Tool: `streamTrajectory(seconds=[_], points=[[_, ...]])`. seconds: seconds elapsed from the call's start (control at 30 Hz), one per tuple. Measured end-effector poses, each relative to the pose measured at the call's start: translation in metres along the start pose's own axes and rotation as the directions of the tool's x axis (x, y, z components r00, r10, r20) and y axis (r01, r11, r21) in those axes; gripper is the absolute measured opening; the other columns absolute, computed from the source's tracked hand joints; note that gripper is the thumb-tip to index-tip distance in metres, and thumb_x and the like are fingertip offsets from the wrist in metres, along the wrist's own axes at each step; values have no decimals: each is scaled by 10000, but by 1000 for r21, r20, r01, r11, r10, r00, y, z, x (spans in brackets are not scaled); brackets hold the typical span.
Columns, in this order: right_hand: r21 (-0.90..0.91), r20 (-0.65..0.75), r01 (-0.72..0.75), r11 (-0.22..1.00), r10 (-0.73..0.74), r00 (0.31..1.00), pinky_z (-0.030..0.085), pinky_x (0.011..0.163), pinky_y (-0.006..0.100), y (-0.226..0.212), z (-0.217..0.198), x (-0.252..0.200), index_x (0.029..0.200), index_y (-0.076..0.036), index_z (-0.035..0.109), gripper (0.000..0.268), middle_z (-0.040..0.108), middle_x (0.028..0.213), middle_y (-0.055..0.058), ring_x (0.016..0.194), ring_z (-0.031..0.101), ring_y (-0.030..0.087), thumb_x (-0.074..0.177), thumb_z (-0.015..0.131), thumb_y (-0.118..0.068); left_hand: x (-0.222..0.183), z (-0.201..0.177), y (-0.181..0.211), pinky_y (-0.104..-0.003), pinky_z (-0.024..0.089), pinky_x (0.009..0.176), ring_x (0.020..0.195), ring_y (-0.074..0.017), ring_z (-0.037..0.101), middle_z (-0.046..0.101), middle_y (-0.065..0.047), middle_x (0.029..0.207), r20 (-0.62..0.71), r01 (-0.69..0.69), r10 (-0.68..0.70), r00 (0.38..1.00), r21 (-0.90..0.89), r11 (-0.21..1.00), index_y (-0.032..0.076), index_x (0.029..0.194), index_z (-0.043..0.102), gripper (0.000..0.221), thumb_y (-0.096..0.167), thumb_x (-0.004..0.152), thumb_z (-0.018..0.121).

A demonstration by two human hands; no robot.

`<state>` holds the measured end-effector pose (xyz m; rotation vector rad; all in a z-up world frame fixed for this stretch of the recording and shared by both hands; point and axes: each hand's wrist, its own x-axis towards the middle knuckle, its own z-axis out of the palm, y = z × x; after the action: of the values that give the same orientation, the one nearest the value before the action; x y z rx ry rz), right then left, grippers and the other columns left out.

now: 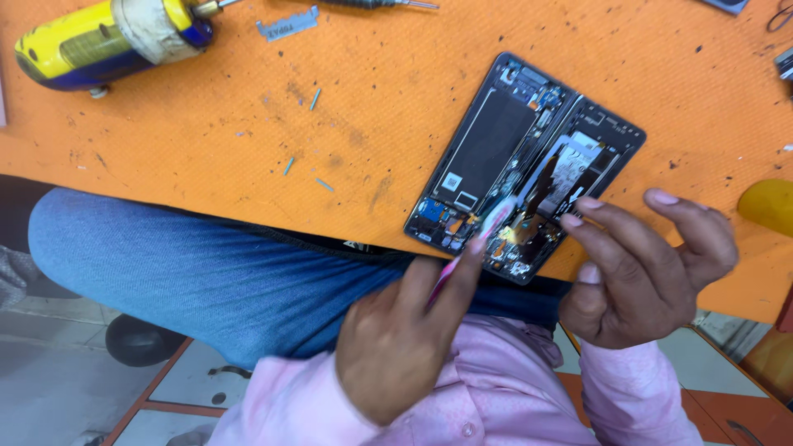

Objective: The person cleans the internal components of a disassembled mobile phone using a toothbrush and a screwdriver.

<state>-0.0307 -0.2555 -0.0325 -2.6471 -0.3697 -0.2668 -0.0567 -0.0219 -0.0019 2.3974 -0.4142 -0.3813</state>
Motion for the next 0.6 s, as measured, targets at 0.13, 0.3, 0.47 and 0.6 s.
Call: streamTrajectory(seconds=[0.13,0.3,0.47,0.6], points=[[1,10,33,999,-33,999,374,1058,507,3,0,5,1038,-108,812,343,764,1112,11,1225,487,298,1011,511,-272,-2,-4,10,-367,527,523,602,-191,612,529,-84,891,-15,63,-62,998,46,997,100,1468,559,632,165,850,673],[-53,39,76,996,-74,997,371,1049,525,4,1,-1,1073,-166,825,335,751,1140,-7,1220,480,300,995,525,-293,35,5,2,-377,536,559,668,-231,648,550,-102,951,-20,24,-24,999,-2,1000,61,1496,539,607,63,894,617],[-156,52,206,966,-200,978,325,1114,545,7,9,-3,1215,-288,828,349,613,1323,12,1318,394,278,1057,533,-386,22,-12,8,-367,544,540,619,-219,647,556,-92,918,12,53,-53,998,37,998,91,1447,590,592,99,856,633],[-162,91,197,967,-184,979,289,1157,557,4,14,6,1255,-278,828,430,506,1436,82,1372,337,319,1055,483,-439,8,-17,8,-342,543,538,613,-179,647,552,-44,853,22,95,-95,995,29,995,143,1409,639,577,114,834,679]])
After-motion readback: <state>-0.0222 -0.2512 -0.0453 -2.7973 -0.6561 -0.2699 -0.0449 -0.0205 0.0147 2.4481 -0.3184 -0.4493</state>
